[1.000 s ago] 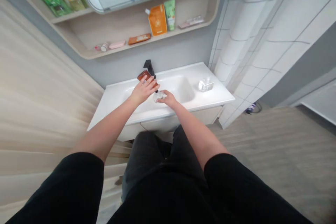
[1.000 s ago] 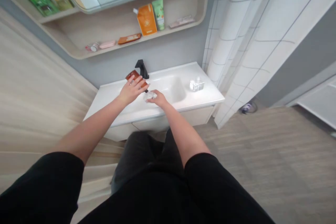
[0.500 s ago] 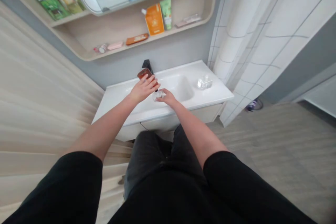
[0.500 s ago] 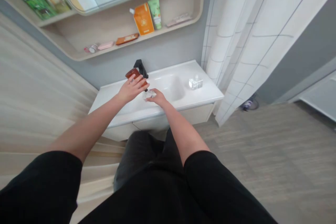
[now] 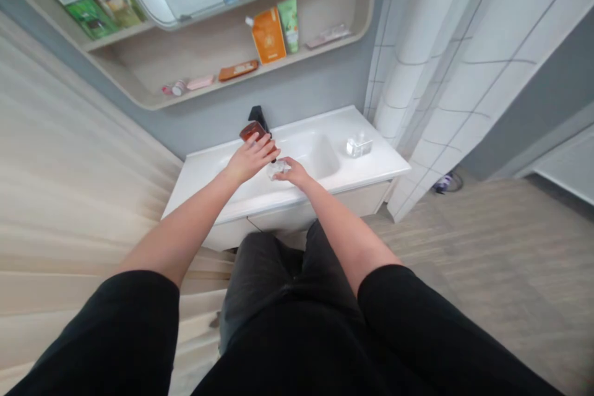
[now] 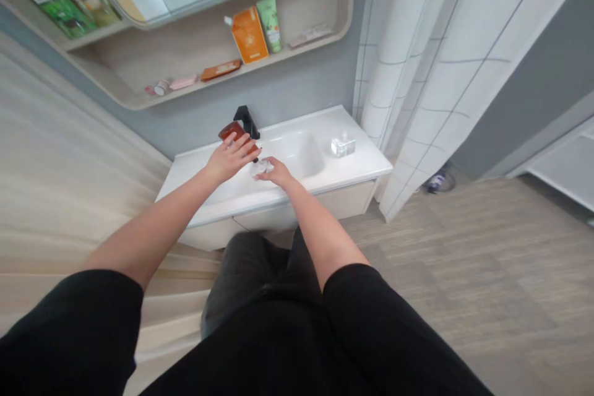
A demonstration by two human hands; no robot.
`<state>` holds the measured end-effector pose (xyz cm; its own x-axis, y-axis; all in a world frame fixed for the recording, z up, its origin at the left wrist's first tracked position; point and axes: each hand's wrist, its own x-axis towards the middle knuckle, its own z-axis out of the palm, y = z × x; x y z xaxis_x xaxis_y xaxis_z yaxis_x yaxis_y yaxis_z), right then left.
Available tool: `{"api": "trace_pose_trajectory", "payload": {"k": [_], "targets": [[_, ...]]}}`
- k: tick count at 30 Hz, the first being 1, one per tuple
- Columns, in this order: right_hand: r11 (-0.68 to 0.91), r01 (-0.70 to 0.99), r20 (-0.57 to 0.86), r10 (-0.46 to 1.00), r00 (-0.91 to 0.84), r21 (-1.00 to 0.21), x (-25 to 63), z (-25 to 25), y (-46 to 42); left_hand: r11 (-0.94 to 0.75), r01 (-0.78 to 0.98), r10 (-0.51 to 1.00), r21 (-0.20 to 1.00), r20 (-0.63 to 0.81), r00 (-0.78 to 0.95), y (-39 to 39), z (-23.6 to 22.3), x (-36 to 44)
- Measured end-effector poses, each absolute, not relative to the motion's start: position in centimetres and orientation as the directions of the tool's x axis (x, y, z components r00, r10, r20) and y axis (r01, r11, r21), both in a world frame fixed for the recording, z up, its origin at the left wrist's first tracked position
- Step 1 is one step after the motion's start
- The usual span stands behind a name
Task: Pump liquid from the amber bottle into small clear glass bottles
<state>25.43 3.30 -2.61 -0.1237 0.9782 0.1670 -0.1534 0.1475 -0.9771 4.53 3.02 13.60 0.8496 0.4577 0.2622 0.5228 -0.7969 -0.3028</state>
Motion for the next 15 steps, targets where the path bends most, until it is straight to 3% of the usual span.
{"api": "trace_pose_trajectory", "payload": {"k": [15], "targets": [[0.120, -0.113, 0.140, 0.972, -0.190, -0.986, 25.9, -2.8, 3.1, -0.695, 0.692, 0.576, -0.196, 0.425, 0.699, 2.0, 10.7, 2.3]]}}
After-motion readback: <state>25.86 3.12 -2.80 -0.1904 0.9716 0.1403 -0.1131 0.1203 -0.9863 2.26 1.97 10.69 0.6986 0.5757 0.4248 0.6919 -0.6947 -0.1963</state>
